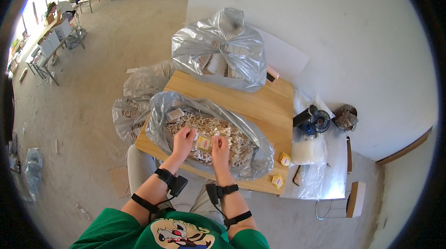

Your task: The recorder is sorting small sticks from a large silver bag into smaller organized piles on a wooden table.

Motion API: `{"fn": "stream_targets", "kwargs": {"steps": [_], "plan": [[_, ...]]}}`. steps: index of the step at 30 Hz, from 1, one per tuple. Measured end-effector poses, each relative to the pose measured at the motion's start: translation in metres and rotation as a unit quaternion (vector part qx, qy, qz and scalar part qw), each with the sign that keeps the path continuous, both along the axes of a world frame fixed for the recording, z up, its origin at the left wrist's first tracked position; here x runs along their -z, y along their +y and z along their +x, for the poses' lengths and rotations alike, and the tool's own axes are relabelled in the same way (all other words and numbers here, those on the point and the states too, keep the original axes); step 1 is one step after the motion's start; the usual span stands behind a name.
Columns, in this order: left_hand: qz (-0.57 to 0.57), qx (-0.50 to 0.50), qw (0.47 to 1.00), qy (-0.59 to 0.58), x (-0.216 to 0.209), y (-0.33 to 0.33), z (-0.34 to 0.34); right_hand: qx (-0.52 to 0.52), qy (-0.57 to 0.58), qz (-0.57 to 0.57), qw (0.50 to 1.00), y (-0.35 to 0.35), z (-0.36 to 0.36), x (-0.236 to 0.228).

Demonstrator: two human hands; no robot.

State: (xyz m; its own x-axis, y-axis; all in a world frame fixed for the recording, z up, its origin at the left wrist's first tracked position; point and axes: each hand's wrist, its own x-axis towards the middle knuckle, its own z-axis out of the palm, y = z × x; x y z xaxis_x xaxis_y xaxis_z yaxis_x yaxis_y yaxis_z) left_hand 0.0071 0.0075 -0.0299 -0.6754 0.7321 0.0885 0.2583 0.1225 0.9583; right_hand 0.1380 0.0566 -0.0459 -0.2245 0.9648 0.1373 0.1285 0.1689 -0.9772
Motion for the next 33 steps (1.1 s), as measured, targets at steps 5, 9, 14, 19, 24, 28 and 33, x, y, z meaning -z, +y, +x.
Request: {"fn": "stream_targets", "kwargs": {"steps": [5, 9, 14, 19, 24, 28, 33], "plan": [[0.045, 0.008, 0.99, 0.132, 0.007, -0.005, 0.009, 0.044, -0.109, 0.038, 0.992, -0.007, -0.005, -0.001], [0.022, -0.052, 0.997, 0.046, 0.009, -0.004, -0.003, 0.045, -0.154, 0.055, 0.986, 0.009, -0.001, 0.0], [0.014, -0.101, 0.994, 0.041, 0.027, -0.003, -0.031, 0.051, -0.193, 0.093, 0.976, 0.031, -0.001, 0.003], [-0.027, -0.099, 0.992, 0.076, 0.039, 0.001, -0.046, 0.032, -0.26, 0.15, 0.953, 0.049, -0.002, 0.011], [-0.028, -0.084, 0.984, 0.157, 0.037, 0.004, -0.053, 0.077, -0.298, 0.298, 0.904, 0.065, -0.005, 0.008], [-0.009, -0.09, 0.981, 0.175, 0.02, -0.003, -0.061, 0.072, -0.319, 0.459, 0.826, 0.042, -0.017, -0.029], [0.053, -0.054, 0.996, 0.048, -0.009, 0.004, -0.051, -0.076, -0.06, 0.008, 0.995, 0.011, -0.036, 0.002]]}}
